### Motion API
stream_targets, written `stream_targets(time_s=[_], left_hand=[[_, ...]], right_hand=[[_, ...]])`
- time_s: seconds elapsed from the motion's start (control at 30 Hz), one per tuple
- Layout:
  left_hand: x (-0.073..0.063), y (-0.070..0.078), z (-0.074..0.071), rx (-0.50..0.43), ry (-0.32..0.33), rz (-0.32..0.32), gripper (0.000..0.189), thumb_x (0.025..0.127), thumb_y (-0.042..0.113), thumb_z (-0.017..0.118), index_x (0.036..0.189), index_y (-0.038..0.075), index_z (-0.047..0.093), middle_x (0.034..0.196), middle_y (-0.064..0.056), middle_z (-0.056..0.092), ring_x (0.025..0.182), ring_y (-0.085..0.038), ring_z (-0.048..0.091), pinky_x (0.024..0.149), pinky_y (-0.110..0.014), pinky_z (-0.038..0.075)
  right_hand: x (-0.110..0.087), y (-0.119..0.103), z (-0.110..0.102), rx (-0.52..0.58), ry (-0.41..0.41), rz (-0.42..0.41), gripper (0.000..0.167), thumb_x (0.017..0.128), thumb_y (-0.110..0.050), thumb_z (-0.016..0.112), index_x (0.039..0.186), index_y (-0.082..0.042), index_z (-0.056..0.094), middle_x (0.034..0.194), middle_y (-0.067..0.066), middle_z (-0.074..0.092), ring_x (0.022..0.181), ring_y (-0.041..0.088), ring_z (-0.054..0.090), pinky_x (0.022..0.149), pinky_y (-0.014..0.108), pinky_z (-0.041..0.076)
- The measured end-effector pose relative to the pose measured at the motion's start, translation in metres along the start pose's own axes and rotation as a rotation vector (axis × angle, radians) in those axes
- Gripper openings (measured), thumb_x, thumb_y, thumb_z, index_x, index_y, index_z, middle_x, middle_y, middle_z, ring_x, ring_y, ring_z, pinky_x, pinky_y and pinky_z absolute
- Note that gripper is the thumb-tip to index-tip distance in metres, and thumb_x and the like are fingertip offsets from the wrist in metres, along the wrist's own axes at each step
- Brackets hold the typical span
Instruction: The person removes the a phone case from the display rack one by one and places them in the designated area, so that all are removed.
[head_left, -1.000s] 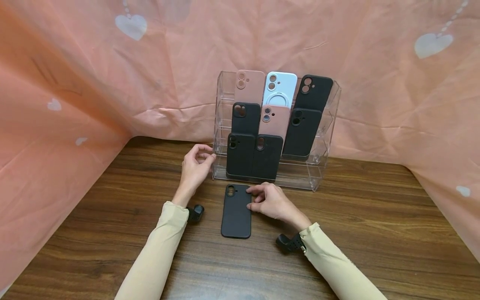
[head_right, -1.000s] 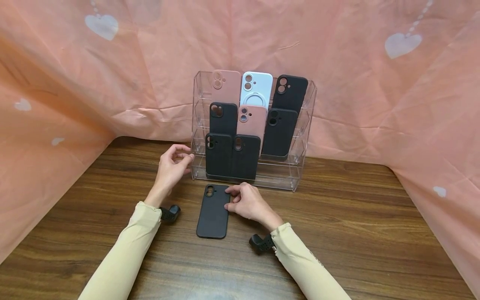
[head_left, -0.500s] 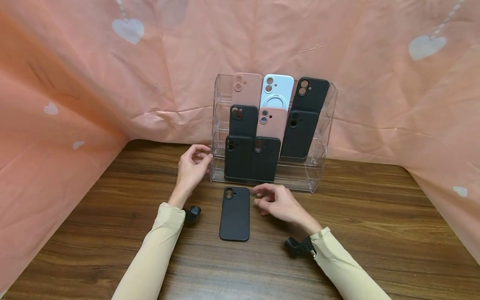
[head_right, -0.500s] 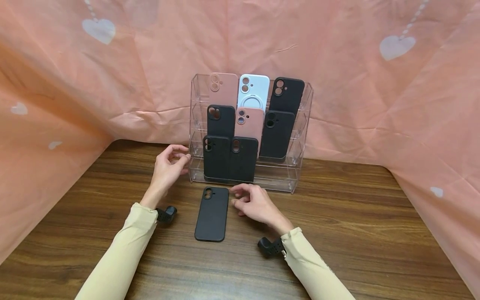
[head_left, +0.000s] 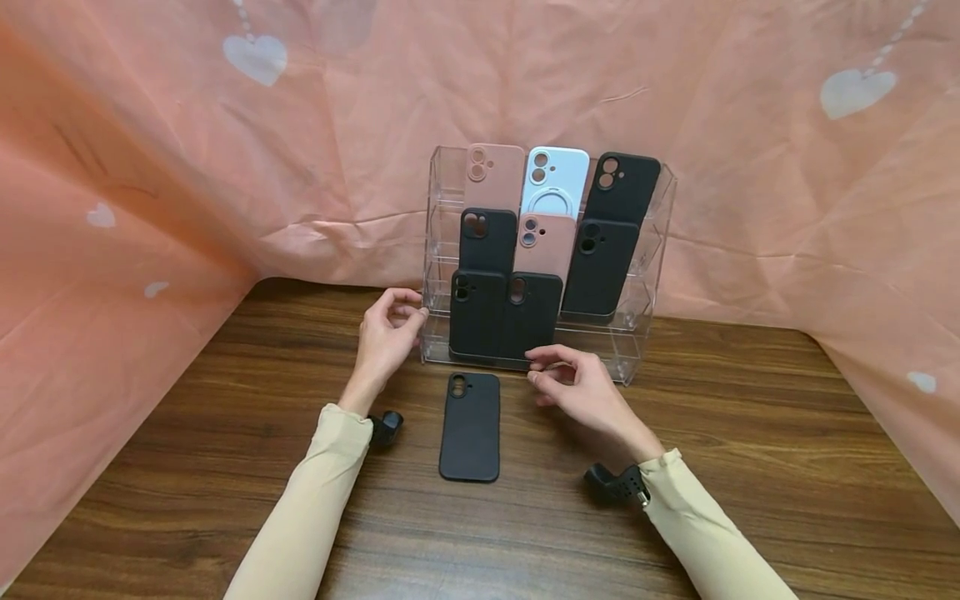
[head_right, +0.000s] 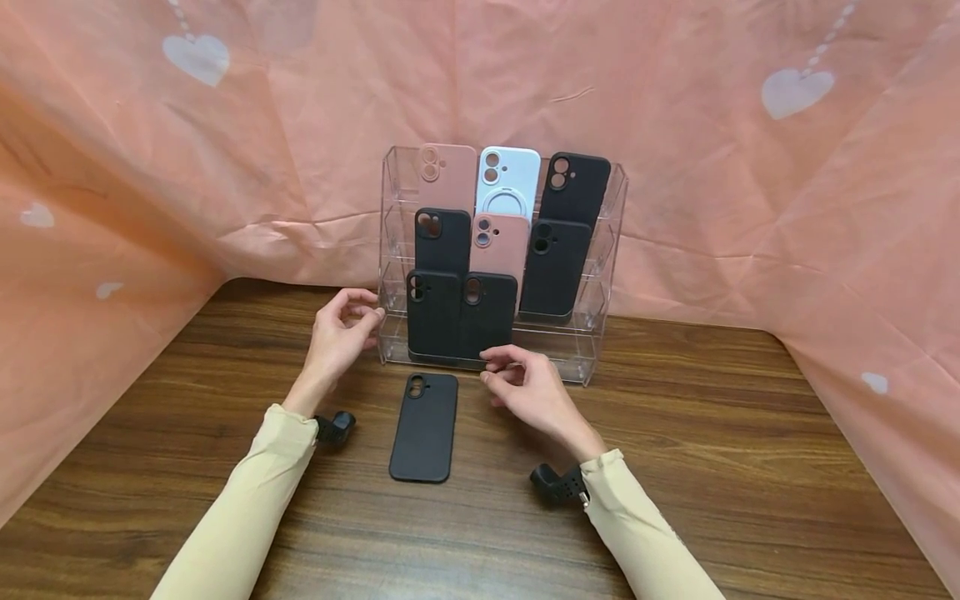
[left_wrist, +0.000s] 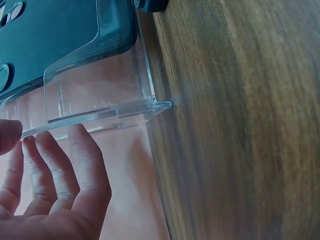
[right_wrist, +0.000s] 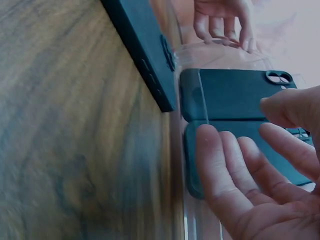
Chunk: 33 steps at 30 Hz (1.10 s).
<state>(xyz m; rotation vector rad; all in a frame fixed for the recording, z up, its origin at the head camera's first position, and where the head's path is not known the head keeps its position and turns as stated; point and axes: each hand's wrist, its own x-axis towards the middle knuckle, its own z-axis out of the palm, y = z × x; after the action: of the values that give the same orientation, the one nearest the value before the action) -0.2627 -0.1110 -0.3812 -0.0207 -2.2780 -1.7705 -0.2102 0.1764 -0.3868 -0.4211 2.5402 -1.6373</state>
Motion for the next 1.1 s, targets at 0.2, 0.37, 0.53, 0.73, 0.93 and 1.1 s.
stream_targets(time_s=[0.2, 0.37, 0.53, 0.73, 0.93, 1.1], left_hand=[[0.0, 0.002, 0.0, 0.014, 0.006, 0.009, 0.02, 0.096, 0.015, 0.069, 0.115, 0.011, 0.067, 0.093, -0.009, 0.069, 0.078, -0.032, 0.071, 0.062, -0.032, 0.061], [0.0, 0.001, -0.001, 0.02, 0.011, 0.015, 0.019, 0.096, 0.015, 0.069, 0.115, 0.011, 0.066, 0.093, -0.01, 0.07, 0.077, -0.033, 0.071, 0.061, -0.032, 0.061], [-0.001, 0.001, 0.0, 0.027, 0.013, 0.01, 0.02, 0.096, 0.016, 0.069, 0.116, 0.012, 0.066, 0.093, -0.008, 0.069, 0.076, -0.033, 0.07, 0.057, -0.022, 0.056], [0.0, 0.001, 0.001, 0.029, 0.008, 0.006, 0.024, 0.096, 0.016, 0.069, 0.118, 0.008, 0.066, 0.092, -0.008, 0.07, 0.074, -0.037, 0.07, 0.056, -0.022, 0.054], [-0.001, 0.0, 0.0, 0.031, 0.012, 0.004, 0.02, 0.096, 0.016, 0.069, 0.115, 0.011, 0.066, 0.093, -0.008, 0.07, 0.076, -0.037, 0.07, 0.056, -0.023, 0.055], [0.0, 0.0, 0.0, 0.03, 0.008, 0.006, 0.02, 0.096, 0.017, 0.069, 0.116, 0.011, 0.066, 0.093, -0.009, 0.07, 0.075, -0.033, 0.071, 0.059, -0.028, 0.059]], right_hand=[[0.003, -0.003, -0.012, 0.034, 0.099, -0.05, 0.035, 0.098, -0.01, 0.068, 0.131, -0.001, 0.064, 0.115, 0.022, 0.066, 0.096, 0.031, 0.073, 0.076, 0.04, 0.066], [0.006, -0.005, -0.022, 0.031, 0.197, -0.144, 0.034, 0.097, -0.006, 0.068, 0.13, 0.0, 0.064, 0.113, 0.023, 0.066, 0.091, 0.012, 0.073, 0.078, 0.037, 0.065], [0.011, -0.007, -0.03, 0.009, 0.282, -0.225, 0.036, 0.096, -0.003, 0.068, 0.131, 0.001, 0.062, 0.11, 0.023, 0.068, 0.089, 0.012, 0.074, 0.077, 0.027, 0.064], [0.018, -0.006, -0.034, 0.031, 0.324, -0.25, 0.04, 0.096, -0.002, 0.068, 0.135, 0.001, 0.06, 0.112, 0.025, 0.067, 0.088, 0.005, 0.071, 0.077, 0.018, 0.062], [0.024, -0.001, -0.033, 0.032, 0.345, -0.266, 0.044, 0.096, -0.002, 0.068, 0.138, 0.0, 0.057, 0.115, 0.028, 0.067, 0.089, 0.001, 0.069, 0.077, 0.014, 0.06], [0.028, 0.0, -0.033, 0.008, 0.357, -0.262, 0.046, 0.095, -0.002, 0.069, 0.139, -0.003, 0.057, 0.114, 0.026, 0.069, 0.089, -0.002, 0.069, 0.076, 0.013, 0.059]])
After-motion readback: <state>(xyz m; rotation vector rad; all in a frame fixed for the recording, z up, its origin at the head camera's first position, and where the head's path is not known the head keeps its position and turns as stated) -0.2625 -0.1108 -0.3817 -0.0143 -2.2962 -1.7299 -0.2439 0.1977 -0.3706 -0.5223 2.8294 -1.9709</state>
